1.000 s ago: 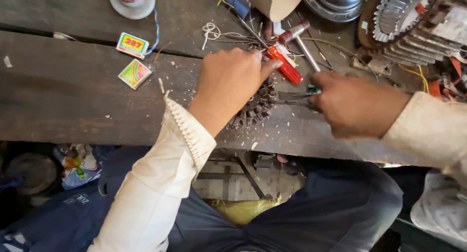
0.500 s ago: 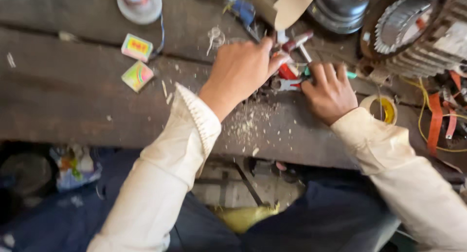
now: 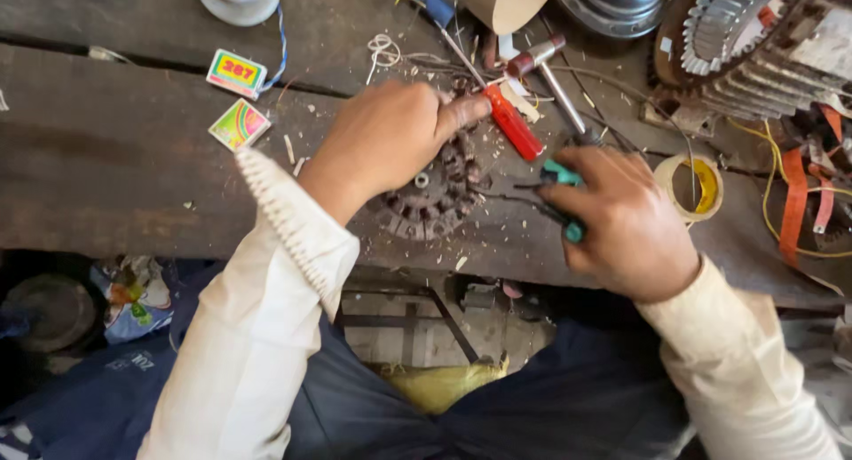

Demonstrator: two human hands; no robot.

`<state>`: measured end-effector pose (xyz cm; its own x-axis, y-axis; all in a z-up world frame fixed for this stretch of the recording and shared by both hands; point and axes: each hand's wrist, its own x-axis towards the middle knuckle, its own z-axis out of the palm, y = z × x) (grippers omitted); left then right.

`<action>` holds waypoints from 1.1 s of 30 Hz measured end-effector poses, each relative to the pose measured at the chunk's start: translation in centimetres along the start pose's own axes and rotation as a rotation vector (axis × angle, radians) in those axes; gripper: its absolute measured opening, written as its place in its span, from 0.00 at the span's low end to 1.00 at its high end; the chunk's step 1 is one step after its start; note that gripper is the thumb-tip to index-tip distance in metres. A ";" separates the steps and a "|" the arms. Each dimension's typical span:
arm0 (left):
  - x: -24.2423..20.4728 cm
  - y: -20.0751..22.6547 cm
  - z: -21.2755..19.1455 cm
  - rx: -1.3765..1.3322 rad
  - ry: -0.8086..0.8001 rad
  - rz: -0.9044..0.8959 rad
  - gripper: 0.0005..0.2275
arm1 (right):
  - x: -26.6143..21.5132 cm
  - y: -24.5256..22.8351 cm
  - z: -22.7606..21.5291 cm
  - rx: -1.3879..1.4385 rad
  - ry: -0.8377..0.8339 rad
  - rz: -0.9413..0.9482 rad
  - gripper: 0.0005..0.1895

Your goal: The person uses pliers and a screwdriver to remove copper windings and debris from a motor stator. They repeatedly pull out copper strands and scrape the slots, rotating the component to access different areas.

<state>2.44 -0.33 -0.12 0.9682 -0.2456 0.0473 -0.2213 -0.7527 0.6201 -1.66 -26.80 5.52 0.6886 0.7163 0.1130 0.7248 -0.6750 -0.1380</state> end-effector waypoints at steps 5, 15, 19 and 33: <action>1.8 -0.4 0.5 0.109 0.034 0.051 0.33 | 2.0 1.0 -1.2 0.019 -0.167 0.010 0.21; 3.3 -2.0 1.2 0.005 0.069 -0.002 0.30 | 4.3 2.1 -0.2 -0.137 -0.403 0.026 0.28; 3.5 -3.2 0.9 -0.037 0.015 -0.057 0.30 | 4.6 3.8 2.7 -0.179 -0.154 -0.176 0.22; 1.8 -1.2 0.4 0.029 0.036 -0.043 0.30 | -1.3 -0.4 3.9 -0.399 0.139 0.110 0.23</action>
<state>4.43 -0.12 -1.03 0.9804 -0.1909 0.0494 -0.1820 -0.7798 0.5990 -2.89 -26.77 1.61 0.7387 0.6242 0.2544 0.5802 -0.7809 0.2314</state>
